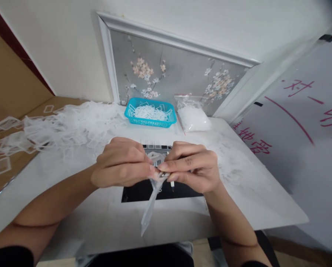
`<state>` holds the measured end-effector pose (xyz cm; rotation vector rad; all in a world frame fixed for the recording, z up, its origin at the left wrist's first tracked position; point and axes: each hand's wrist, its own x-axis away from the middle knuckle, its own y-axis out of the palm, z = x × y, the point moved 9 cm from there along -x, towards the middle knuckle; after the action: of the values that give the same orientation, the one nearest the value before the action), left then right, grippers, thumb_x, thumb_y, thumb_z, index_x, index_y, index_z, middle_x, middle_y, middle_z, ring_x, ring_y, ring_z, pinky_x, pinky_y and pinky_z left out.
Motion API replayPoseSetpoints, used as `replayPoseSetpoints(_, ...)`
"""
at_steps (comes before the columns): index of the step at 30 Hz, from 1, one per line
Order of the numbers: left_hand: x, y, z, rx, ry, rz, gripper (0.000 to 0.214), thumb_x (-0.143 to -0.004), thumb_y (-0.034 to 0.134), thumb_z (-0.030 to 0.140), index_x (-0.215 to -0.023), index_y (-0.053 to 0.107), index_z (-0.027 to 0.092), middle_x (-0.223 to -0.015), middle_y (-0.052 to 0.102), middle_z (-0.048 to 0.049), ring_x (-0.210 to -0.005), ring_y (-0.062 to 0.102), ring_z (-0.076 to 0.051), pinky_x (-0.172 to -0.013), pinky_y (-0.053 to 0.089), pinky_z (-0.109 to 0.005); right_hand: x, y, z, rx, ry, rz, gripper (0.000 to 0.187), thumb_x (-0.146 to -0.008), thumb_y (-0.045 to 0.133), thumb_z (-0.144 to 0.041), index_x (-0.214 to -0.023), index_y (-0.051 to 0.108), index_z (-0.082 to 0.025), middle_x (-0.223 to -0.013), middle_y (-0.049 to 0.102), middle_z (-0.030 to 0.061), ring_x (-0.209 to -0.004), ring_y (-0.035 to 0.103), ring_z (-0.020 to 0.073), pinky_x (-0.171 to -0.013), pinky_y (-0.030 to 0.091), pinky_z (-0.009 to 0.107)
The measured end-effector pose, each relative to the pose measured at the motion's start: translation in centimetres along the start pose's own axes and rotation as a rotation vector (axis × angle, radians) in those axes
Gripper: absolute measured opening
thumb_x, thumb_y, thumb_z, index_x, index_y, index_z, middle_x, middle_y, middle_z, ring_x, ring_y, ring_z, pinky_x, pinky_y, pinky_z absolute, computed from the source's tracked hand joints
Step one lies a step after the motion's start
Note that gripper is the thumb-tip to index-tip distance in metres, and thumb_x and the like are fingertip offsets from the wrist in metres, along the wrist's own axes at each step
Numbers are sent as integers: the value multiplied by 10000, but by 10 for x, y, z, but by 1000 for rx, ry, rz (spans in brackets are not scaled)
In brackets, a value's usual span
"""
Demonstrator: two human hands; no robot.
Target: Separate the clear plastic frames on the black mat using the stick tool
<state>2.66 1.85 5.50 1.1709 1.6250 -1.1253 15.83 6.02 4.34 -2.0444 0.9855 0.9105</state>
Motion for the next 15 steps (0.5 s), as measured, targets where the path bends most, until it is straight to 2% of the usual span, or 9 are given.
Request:
replayPoseSetpoints(5, 2, 0, -1, -11, -44, 22, 254, -869, 721, 232, -669, 579, 167, -653, 618, 49, -480, 578, -33, -509, 560, -123, 1, -1, 0, 27, 5, 2, 251, -876, 715, -214, -1122, 760, -206, -757, 731, 64, -650, 624, 116, -589, 497, 248)
replayPoseSetpoints(9, 2, 4, -3, -23, -89, -25, 225, -882, 691, 182, -690, 574, 183, -654, 632, 46, -496, 592, -43, -510, 562, -132, 1, -3, 1, 43, 18, -2, 238, -879, 713, -224, -1110, 767, -225, -765, 731, 50, -645, 618, 110, -601, 505, 246)
replayPoseSetpoints(15, 3, 2, -4, -41, -95, -34, 162, -872, 689, 164, -741, 596, 189, -682, 655, 44, -502, 608, -46, -504, 568, -131, 4, -9, 7, -11, 67, 36, 280, -857, 738, -220, -1134, 756, -260, -805, 742, 44, -677, 647, 119, -606, 522, 248)
